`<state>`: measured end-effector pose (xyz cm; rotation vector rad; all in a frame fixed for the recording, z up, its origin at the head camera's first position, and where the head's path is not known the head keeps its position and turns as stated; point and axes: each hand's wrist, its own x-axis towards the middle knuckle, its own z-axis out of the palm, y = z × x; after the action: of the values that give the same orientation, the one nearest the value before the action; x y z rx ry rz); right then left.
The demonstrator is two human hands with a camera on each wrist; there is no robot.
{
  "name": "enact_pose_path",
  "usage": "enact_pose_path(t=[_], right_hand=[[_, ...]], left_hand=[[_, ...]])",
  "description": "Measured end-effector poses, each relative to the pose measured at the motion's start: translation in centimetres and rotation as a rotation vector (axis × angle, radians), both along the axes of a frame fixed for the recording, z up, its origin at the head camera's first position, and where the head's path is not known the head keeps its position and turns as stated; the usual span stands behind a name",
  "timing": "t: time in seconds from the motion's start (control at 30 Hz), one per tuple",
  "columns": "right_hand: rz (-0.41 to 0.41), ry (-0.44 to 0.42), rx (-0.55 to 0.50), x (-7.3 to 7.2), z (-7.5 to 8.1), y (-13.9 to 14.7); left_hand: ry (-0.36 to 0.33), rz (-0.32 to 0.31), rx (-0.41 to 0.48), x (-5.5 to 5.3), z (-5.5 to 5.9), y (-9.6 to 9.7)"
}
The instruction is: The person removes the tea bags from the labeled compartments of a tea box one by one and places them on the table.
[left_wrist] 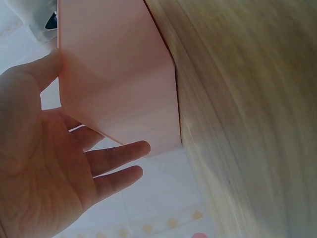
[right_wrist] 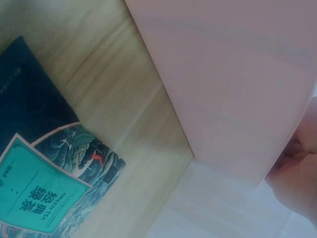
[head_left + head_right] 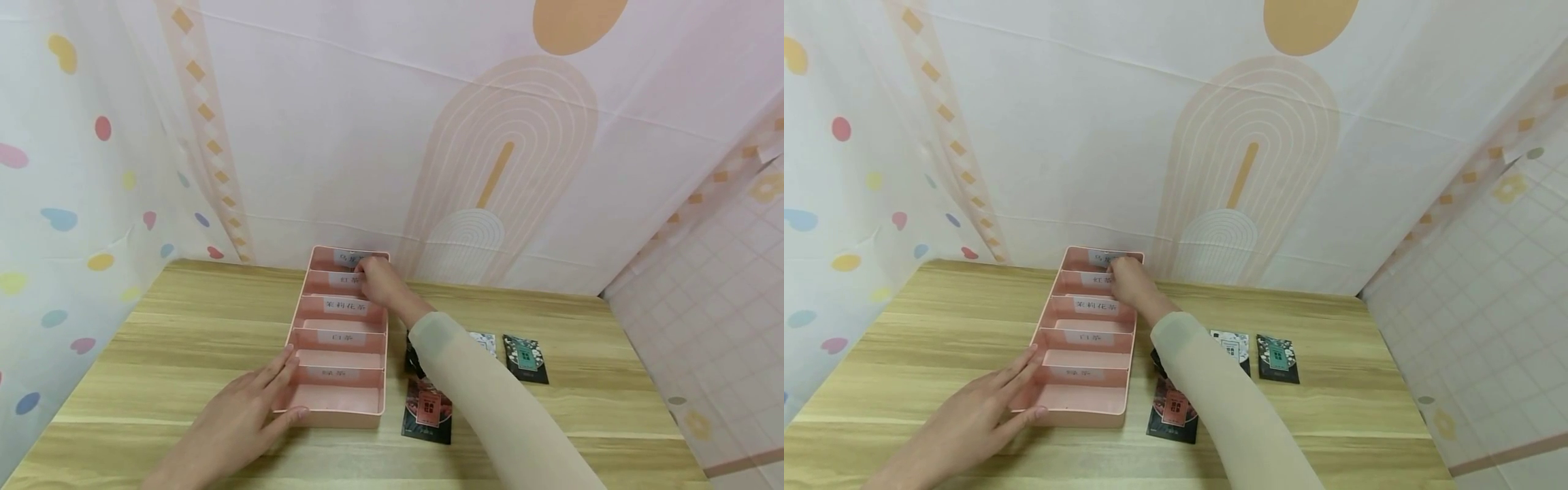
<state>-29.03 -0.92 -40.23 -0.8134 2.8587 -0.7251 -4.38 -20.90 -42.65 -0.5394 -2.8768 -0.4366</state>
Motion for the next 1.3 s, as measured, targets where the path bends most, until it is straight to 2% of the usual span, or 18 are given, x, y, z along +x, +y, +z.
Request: enact_pose_path(t=[0.43, 0.67, 1.0, 1.3], right_hand=[[0.004, 0.044, -0.070, 0.0, 0.1, 0.7], [0.038, 0.112, -0.127, 0.0, 1.2, 2.0], [0.096, 0.136, -0.189, -0.1, 3.2, 3.5], [0.098, 0.250, -0.214, 0.2, 4.9, 4.8]], left_hand=[[0.006, -0.001, 0.005, 0.0, -0.2, 0.3], [0.003, -0.004, 0.000, -0.2, -0.2, 0.2], [-0.005, -0.007, 0.002, -0.3, -0.2, 0.3], [-0.003, -0.008, 0.001, -0.4, -0.1, 0.4]])
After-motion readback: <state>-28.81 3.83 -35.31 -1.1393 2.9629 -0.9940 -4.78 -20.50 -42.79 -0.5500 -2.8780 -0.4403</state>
